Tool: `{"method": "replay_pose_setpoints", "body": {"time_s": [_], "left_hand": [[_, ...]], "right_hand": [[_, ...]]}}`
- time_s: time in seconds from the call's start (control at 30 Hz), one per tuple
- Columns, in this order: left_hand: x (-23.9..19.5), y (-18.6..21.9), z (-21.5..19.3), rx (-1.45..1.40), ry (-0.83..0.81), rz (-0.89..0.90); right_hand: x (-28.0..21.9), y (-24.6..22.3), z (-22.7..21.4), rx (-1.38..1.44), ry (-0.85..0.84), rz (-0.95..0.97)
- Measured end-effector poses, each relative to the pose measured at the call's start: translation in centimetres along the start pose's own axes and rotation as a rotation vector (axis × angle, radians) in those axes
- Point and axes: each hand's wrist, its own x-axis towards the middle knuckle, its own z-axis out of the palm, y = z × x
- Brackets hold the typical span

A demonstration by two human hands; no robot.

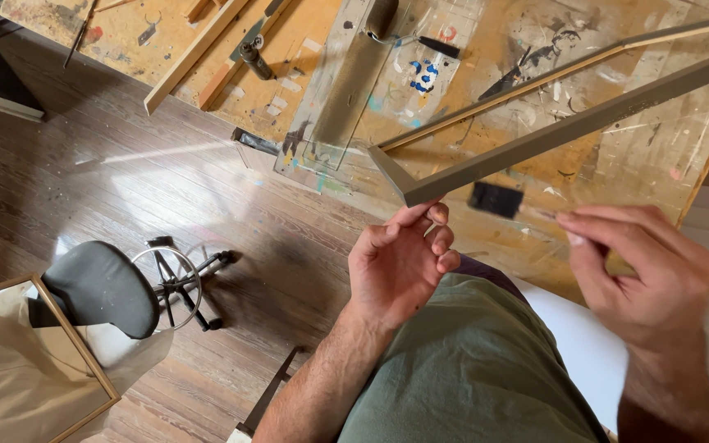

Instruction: Staining a wooden picture frame using a foam brush on a workbench

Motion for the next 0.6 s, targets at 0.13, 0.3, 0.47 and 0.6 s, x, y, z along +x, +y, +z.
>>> {"method": "replay_pose_setpoints", "body": {"time_s": [0.13,0.3,0.47,0.6], "left_hand": [[-0.1,-0.1,-0.1,0.003,-0.006,0.002],[-0.2,-0.2,0.0,0.014,-0.007,-0.001],[-0.4,-0.3,-0.2,0.003,-0.010,-0.008],[-0.2,-0.5,-0.6,-0.024,-0.043,-0.002]], "right_hand": [[-0.5,-1.8,-2.4,0.008,-0.028,0.087],[-4.2,-0.1,-2.9,0.297,0.010,0.407],[-8.3,4.8,-2.6,0.459,0.063,0.597],[-7.5,7.3,1.8,0.604,0.083,0.823]]}}
